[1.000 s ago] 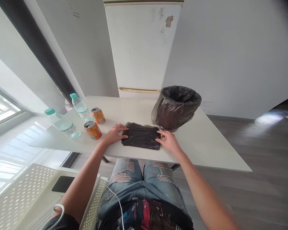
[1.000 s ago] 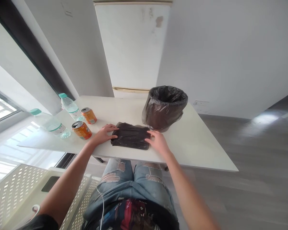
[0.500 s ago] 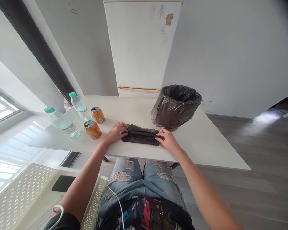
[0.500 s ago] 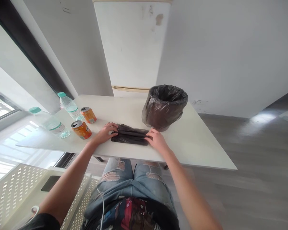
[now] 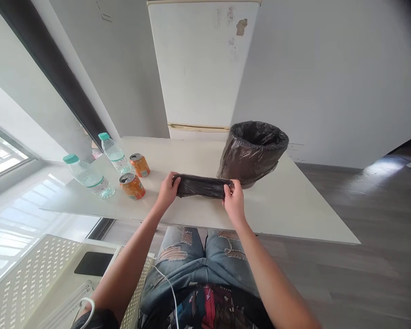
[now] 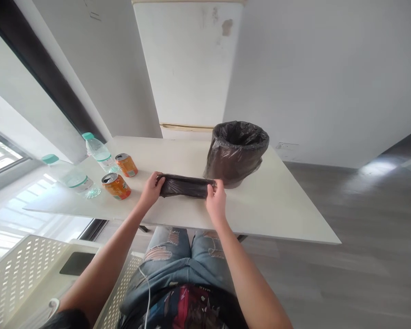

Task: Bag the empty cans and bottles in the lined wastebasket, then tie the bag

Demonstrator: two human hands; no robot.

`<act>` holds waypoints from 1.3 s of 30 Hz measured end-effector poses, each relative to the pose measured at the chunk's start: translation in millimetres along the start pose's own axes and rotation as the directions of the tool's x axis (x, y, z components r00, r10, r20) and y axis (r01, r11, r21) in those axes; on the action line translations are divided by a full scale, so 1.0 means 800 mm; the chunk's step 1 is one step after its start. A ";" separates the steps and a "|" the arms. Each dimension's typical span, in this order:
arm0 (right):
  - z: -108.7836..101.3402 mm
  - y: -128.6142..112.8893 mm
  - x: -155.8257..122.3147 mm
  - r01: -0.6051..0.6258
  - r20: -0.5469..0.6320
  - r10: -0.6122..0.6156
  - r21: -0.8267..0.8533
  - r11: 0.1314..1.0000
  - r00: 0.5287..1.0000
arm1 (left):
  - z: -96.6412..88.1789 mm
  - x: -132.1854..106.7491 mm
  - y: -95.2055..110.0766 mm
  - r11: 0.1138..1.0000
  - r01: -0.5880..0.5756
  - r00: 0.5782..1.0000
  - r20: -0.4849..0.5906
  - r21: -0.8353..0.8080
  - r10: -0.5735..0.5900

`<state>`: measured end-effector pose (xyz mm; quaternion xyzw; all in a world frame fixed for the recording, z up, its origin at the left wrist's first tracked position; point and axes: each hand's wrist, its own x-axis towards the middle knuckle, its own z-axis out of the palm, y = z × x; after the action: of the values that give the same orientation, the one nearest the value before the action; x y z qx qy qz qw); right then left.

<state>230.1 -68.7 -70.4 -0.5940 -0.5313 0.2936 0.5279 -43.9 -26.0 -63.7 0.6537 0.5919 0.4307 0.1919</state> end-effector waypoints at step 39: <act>-0.045 0.010 -0.042 0.802 0.856 -0.259 -0.256 0.539 0.448 | -0.002 0.006 -0.012 0.779 -0.447 0.788 0.605 0.440 0.110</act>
<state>257.0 -110.5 -75.3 -0.3442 -0.9276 0.1078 0.0974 -51.6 -19.9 -68.7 0.8588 0.5025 0.0557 0.0828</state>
